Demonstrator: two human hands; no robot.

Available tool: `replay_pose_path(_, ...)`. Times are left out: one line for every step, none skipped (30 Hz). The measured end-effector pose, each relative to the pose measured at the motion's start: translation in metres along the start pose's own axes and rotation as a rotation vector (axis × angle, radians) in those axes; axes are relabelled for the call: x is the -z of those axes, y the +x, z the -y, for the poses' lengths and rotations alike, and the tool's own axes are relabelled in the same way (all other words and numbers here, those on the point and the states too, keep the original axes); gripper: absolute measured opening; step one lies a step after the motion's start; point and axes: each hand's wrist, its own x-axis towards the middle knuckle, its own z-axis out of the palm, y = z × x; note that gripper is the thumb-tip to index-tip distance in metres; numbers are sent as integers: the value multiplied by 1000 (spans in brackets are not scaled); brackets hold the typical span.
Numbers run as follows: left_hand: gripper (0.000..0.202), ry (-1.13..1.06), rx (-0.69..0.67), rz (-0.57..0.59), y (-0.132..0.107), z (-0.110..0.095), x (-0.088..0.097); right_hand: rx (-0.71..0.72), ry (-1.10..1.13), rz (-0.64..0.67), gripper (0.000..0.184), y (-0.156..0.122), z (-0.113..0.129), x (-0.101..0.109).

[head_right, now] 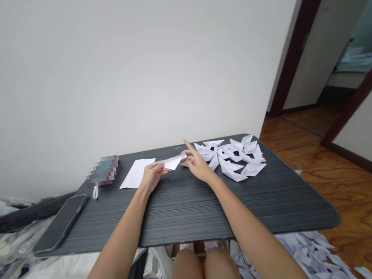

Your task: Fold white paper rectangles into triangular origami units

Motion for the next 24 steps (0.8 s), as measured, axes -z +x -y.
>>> replay_pose_path(12,0,-1,-1,1,0,1,-61,72,4,50,1,-1,3)
replay_pose_path(11,1,-2,3,1,1,2,-113,130,3,45,2,-3,5)
replay_pose_path(10,2,-2,12,1,1,3,-152,173,-1,39,3,-4,6)
replay_pose_path(11,5,-1,25,1,1,3,-177,202,-8,35,4,-4,8)
replay_pose_path(12,8,-1,38,1,2,3,-192,224,-15,31,5,-4,9)
replay_pose_path(13,9,0,51,1,2,3,-201,240,-21,28,5,-4,10)
replay_pose_path(15,7,-1,65,1,1,3,-208,253,-26,26,5,-3,10)
replay_pose_path(18,4,-1,82,0,1,3,-215,263,-28,25,5,-2,11)
replay_pose_path(20,2,-1,102,-1,0,2,-221,272,-28,23,5,-1,11)
replay_pose_path(23,1,-1,123,-1,0,2,-228,282,-22,22,5,1,12)
replay_pose_path(25,3,-1,143,-2,-1,2,-232,293,-9,21,4,2,12)
replay_pose_path(26,8,-2,161,-2,-1,2,-235,302,6,19,4,3,13)
replay_pose_path(27,17,-2,177,-3,-2,2,-237,310,21,17,4,5,14)
replay_pose_path(27,27,-4,190,-4,-2,1,-241,316,34,15,3,6,14)
replay_pose_path(27,37,-8,207,-5,-3,1,-250,317,44,13,3,7,15)
replay_pose_path(27,48,-12,225,-5,-3,0,-265,311,53,11,2,8,15)
replay_pose_path(27,59,-15,245,-6,-3,-1,-285,300,61,9,2,8,15)
replay_pose_path(27,70,-17,263,-7,-3,-1,-308,284,73,8,1,8,14)
replay_pose_path(27,81,-21,277,-8,-4,-2,-330,269,84,8,1,8,14)
replay_pose_path(27,90,-27,284,-9,-4,-3,-349,257,91,8,1,7,14)
replay_pose_path(26,97,-37,283,-10,-4,-4,-362,254,92,7,1,7,14)
replay_pose_path(26,100,-52,276,-10,-4,-4,-373,263,88,7,1,7,14)
replay_pose_path(25,98,-69,264,-10,-4,-5,-382,289,80,7,1,7,14)
replay_pose_path(24,88,-87,247,-10,-4,-5,-389,330,71,8,2,7,15)
